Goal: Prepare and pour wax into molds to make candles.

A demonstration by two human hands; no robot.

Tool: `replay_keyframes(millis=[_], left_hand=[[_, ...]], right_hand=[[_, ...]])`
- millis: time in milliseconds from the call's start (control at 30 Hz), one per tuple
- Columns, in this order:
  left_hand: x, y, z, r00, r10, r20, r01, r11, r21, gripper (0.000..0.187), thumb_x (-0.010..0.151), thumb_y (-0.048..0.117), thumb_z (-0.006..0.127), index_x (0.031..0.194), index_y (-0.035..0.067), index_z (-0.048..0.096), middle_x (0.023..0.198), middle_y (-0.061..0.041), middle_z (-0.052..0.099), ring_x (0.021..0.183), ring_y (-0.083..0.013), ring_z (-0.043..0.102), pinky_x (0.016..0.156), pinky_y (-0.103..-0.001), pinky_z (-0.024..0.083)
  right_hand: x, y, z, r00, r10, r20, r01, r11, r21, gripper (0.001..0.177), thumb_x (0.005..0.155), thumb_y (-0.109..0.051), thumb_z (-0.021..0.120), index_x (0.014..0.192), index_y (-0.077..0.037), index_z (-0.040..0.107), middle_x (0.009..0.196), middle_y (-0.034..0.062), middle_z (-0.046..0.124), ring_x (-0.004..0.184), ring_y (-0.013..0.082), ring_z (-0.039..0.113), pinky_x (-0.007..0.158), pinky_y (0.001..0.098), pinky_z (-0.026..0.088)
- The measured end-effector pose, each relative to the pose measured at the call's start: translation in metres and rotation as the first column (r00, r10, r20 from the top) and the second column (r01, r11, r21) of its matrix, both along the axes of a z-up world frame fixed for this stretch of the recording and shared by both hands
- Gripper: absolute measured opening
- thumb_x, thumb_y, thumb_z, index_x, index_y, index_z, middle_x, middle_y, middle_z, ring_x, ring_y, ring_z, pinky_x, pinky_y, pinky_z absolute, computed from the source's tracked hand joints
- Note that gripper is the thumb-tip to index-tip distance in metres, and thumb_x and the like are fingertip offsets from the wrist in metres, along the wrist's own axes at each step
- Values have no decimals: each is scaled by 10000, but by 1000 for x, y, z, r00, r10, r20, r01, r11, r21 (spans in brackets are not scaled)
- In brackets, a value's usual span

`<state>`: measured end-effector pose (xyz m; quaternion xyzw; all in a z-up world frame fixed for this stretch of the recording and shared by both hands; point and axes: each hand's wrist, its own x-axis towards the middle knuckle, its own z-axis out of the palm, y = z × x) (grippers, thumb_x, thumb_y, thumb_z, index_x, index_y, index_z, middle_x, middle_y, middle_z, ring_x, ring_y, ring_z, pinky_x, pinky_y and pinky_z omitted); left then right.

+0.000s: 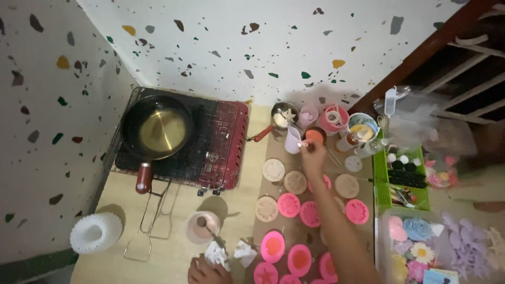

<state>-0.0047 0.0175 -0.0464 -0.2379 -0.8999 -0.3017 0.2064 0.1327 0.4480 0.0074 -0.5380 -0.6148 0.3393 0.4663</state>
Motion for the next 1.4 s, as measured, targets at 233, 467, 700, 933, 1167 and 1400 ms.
replay_keyframes(millis=[233,467,700,933,1167,1400], left_hand=[[-12,-5,-37,1000,-10,11,9,1000,30,480,1054,428,389,1245,62,636,1278,-228,599,1109,-446,575,966,-577,472],[-14,-17,-12,994,-99,-39,92,986,-139,540,968,471,472,1259,53,650,1281,-218,604,1099,-435,589,917,-554,494],[-16,-37,31,890,-234,391,224,972,72,644,861,178,563,1457,-56,494,1360,-285,558,1215,-483,520,1071,-537,382],[-30,-63,81,629,-202,751,-66,948,311,501,937,139,520,1428,38,540,1334,-187,665,1249,-331,639,1060,-413,478],[-44,-63,45,645,-381,663,406,905,126,516,835,16,604,1350,55,613,1215,-222,611,1140,-409,598,984,-423,501],[-62,-48,7,599,-575,557,557,799,225,394,795,-9,650,1180,63,697,1297,-281,611,1153,-446,609,947,-473,517]], right_hand=[[-6,7,-19,998,9,-62,-5,998,63,179,845,-31,785,999,-45,694,859,1,659,747,101,600,684,260,497],[34,-57,10,976,-154,157,160,987,-27,350,761,-20,780,1094,-30,675,962,42,684,838,150,655,759,313,534],[36,-281,28,986,149,-73,-164,935,-315,189,854,-45,733,1041,-28,736,869,40,759,768,124,684,693,269,558],[-36,-406,67,784,612,102,-559,768,-312,225,860,-37,703,1080,8,714,1004,192,707,844,325,706,713,379,587],[-107,-407,-3,669,479,568,-483,861,-158,318,895,-133,646,1188,-12,658,1108,245,671,916,440,682,771,506,551],[-105,-382,-68,517,617,594,-574,764,-293,195,784,-172,734,938,-58,699,947,189,699,872,400,695,752,510,555]])
